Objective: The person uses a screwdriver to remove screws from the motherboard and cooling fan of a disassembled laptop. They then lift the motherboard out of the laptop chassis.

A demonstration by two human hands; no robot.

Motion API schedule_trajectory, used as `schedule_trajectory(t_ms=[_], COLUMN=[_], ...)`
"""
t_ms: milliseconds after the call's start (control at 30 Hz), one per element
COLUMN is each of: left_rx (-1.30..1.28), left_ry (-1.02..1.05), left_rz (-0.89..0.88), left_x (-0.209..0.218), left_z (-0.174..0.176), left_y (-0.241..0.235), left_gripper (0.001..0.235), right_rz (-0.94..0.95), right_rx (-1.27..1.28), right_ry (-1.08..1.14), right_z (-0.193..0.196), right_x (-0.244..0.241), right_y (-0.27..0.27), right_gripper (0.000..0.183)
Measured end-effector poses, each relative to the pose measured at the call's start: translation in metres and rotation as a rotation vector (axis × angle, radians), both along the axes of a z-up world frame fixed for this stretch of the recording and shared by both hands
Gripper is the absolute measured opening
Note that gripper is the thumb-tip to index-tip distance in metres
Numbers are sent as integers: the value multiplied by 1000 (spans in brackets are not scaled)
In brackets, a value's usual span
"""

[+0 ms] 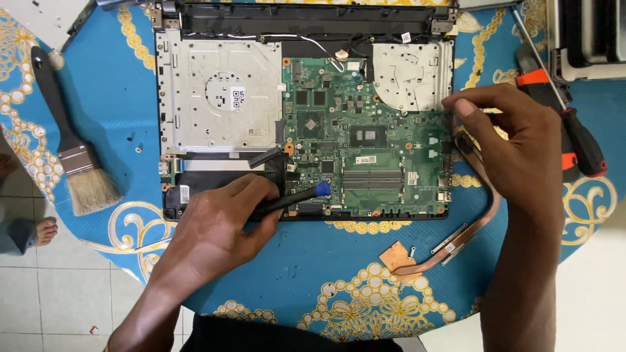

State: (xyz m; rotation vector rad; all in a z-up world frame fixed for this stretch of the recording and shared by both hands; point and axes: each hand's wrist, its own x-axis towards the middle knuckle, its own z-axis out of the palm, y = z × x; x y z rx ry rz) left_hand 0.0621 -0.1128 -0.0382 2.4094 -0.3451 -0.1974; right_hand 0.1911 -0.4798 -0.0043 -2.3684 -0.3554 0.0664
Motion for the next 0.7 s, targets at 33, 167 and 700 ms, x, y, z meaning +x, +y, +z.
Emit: schedule_trajectory(t_ms=[33,167,700], left_rx=[-1,111,114], left_ry=[0,-56,-83], left_rz=[-6,17,130], left_x=[-1,-4,-13], left_z=[-1,-4,-11], left_y=[-1,-7,-15], left_gripper=[16,42,48], right_rz=[-6,-27,-90], right_rx=[-1,39,158], right_ry=[0,125,246], right_z=[1,2,-3], right_x=[-1,0,9], right_y=[-2,-3,-3], right_gripper=[16,16,19])
